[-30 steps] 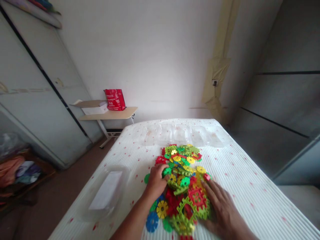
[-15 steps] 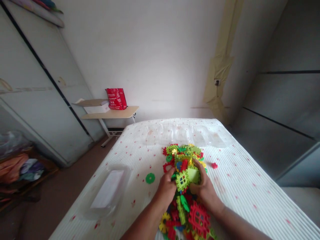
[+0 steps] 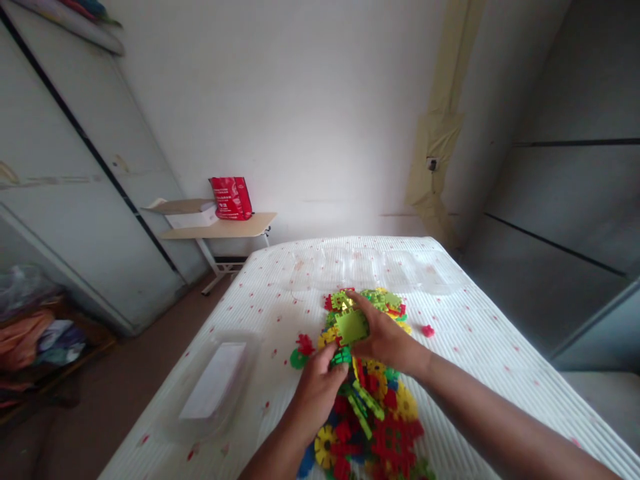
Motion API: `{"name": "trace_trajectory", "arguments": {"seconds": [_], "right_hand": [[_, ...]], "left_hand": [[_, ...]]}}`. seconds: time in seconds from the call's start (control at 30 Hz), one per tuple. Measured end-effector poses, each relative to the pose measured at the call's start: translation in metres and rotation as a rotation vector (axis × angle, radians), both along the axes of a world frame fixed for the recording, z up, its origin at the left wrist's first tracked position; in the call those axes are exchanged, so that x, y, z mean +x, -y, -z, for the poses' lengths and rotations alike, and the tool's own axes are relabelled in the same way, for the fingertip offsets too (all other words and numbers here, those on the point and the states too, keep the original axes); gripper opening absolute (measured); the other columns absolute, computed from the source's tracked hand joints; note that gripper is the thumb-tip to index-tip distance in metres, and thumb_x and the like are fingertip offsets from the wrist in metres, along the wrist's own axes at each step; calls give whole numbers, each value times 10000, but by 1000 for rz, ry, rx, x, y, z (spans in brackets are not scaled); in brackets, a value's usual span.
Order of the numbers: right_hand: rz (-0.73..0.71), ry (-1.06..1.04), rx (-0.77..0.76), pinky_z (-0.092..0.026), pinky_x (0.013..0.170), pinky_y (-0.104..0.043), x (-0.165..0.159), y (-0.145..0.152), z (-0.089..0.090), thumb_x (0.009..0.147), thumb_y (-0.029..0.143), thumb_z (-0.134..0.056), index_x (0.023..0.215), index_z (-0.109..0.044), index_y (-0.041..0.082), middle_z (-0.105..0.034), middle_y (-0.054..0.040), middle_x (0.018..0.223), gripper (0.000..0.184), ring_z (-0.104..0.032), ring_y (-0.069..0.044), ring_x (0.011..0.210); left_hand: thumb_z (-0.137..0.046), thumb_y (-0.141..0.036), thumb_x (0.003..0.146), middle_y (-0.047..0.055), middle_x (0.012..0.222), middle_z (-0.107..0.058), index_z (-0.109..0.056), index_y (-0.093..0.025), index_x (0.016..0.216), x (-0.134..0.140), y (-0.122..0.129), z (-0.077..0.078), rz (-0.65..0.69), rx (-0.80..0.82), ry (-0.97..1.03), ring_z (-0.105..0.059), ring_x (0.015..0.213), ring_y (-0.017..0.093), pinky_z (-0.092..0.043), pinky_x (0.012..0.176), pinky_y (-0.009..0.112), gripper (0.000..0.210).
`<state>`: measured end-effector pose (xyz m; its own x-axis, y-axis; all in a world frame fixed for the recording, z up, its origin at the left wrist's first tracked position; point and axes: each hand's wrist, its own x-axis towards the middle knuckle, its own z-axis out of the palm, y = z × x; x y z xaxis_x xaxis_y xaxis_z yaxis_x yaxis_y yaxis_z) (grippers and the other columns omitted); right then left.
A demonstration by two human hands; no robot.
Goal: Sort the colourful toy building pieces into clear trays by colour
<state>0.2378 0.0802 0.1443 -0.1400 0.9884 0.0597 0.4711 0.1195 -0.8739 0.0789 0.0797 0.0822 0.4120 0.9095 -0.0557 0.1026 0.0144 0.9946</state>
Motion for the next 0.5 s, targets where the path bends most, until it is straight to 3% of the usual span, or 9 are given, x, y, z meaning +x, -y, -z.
{"name": "trace_trajectory", "arguments": {"seconds": [0.1,0.27,0.37,0.43,0.5], "right_hand": [[-61,38,16,-417,916,-364,-8,-7,-4,546,67,-644,1372,-247,158,-467,-129,1280,921,-513,-232,1058],[-88,71,37,-389,942,-394,-11,-14,-9,552,118,-677,1284,-406,185,-504,-119,1241,784,-489,-261,1095],[-81,3,-82,-478,766,-367,-4,-15,-12,622,130,-618,1275,-397,179,-621,-84,978,692,-589,-213,862],[-105,-118,-161,-490,618,-302,3,-16,-10,663,137,-582,1269,-381,180,-615,-23,793,640,-588,-152,666],[-113,-248,-191,-481,562,-259,10,-16,-8,672,171,-597,1215,-417,186,-590,1,778,572,-567,-115,608]], "left_hand": [[-495,-202,759,82,1180,-597,-496,-177,1211,-8,3,6,-55,131,-150,-515,1126,225,-406,943,338,453],[-465,-142,750,116,1245,-548,-257,-181,1372,-9,13,10,-142,177,-301,-499,1153,217,-426,920,339,657],[-483,-162,751,141,1318,-471,-191,-178,1395,-2,16,4,-163,166,-315,-502,1150,229,-437,899,335,708],[-513,-183,748,136,1327,-460,-211,-194,1389,4,16,-2,-168,168,-277,-508,1144,234,-436,896,326,710],[-558,-192,728,114,1282,-508,-242,-223,1378,12,16,-7,-179,184,-233,-525,1119,235,-443,882,317,723]]}}
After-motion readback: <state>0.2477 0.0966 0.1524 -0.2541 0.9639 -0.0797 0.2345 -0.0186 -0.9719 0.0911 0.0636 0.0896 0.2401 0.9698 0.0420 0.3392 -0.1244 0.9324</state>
